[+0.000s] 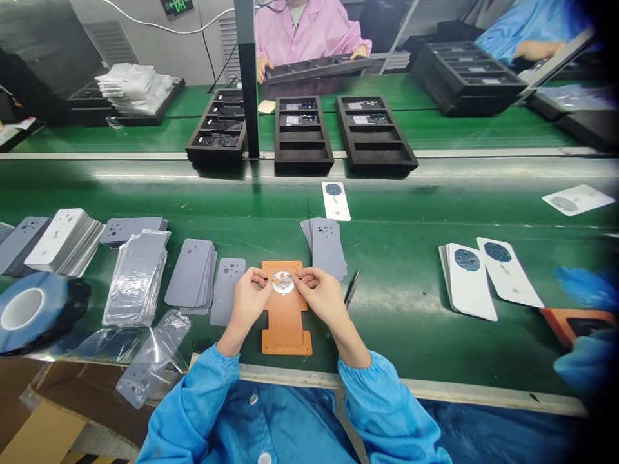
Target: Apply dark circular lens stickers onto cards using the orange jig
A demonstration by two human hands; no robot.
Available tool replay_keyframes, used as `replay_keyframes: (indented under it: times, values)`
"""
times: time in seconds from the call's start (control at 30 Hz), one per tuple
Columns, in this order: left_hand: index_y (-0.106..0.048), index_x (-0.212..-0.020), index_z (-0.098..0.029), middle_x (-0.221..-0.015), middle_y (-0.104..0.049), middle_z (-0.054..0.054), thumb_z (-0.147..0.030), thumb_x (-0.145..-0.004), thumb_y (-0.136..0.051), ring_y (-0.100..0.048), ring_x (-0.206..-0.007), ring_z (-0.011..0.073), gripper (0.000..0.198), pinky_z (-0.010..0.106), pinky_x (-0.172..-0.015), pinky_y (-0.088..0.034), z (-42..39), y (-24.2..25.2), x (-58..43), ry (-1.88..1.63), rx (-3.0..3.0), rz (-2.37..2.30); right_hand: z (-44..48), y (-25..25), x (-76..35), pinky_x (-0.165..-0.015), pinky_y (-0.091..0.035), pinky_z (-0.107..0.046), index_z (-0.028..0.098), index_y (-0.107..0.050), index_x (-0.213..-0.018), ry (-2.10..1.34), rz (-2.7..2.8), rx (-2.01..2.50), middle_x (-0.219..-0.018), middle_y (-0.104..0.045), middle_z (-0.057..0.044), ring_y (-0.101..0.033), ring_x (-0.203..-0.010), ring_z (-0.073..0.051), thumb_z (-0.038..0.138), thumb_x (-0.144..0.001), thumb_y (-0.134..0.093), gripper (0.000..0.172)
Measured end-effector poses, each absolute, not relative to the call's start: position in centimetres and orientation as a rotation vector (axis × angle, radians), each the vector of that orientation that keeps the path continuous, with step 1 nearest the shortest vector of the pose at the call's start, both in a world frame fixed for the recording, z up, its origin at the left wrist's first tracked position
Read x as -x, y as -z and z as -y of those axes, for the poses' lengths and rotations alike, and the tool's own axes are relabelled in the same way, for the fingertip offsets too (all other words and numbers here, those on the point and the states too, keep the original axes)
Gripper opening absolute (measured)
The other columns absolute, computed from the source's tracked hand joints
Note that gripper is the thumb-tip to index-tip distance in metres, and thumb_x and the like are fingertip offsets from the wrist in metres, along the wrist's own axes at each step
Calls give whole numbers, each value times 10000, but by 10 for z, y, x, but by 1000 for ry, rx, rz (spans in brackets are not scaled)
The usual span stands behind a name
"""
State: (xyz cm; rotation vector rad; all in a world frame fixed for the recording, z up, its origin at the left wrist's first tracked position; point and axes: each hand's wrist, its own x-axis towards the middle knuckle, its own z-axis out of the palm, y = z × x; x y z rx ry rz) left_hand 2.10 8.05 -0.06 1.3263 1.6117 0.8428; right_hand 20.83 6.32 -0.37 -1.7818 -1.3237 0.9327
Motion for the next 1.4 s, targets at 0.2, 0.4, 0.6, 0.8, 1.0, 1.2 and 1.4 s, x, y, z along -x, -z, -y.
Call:
replay_keyframes:
  times: [0.2, 0.4, 0.6, 0.8, 1.0, 1.2, 1.4]
  values:
    - [-631, -868, -168, -724, -604, -25, -197, -702, -672, -466, -539, 80, 174, 205, -554, -372, -82, 3, -19, -860, -1280, -1564, -61, -2, -208, -704, -545, -316, 198, -727, -910, -947, 1348, 1802, -729, -710, -13, -649, -644, -172, 347, -782, -651, 211]
    - [-635, -911, -165, -784, -620, -13, -191, -741, -640, -497, -538, 74, 172, 209, -579, -410, -75, -2, -13, -902, -1241, -1540, -54, -12, -240, -893, -552, -433, 199, -716, -1111, -456, 1607, 1780, -1130, -727, -113, -671, -1019, -278, 316, -882, -564, 299]
    - [-643, -912, -173, -804, -616, -3, -305, -809, -667, -523, -578, 85, 169, 207, -558, -393, -52, -20, -15, -948, -1169, -1400, -46, 6, -271, -1116, -297, -721, 223, -594, -1363, -123, 2051, 1859, -1483, -556, -114, -429, -1407, -404, 227, -913, -522, 456]
    - [-652, -887, -170, -746, -654, 15, -417, -786, -713, -509, -510, 90, 273, 211, -473, -378, -39, -33, -26, -879, -1056, -1254, -32, 3, -269, -1133, -263, -730, 256, -649, -1303, -31, 1987, 1779, -1370, -659, -99, -547, -1332, -348, 276, -1019, -418, 367]
    - [-643, -1202, -152, -1089, -744, 171, -598, -782, -704, -711, -779, 198, 615, 237, -534, -494, -45, -50, -37, -786, -901, -998, -20, -21, -247, -1164, -351, -620, 315, -647, -1327, 105, 1826, 1495, -1396, -640, -85, -588, -1311, -295, 160, -995, -465, 410]
    - [-643, -1179, -165, -1110, -748, 155, -481, -782, -753, -727, -964, 251, 519, 340, -818, -570, -43, -57, -26, -937, -833, -879, -6, -26, -213, -1074, -501, -579, 324, -671, -1294, -121, 2000, 1124, -1461, -575, -99, -556, -1339, -336, 202, -904, -625, 412]
    - [-660, -1018, -176, -952, -760, 105, -363, -772, -748, -736, -834, 204, 320, 328, -815, -570, -30, -33, -15, -854, -981, -1025, -27, -28, -212, -1145, -443, -522, 296, -384, -1548, -351, 1757, 1435, -1564, -445, -116, -478, -1407, -306, 304, -951, -589, 632]
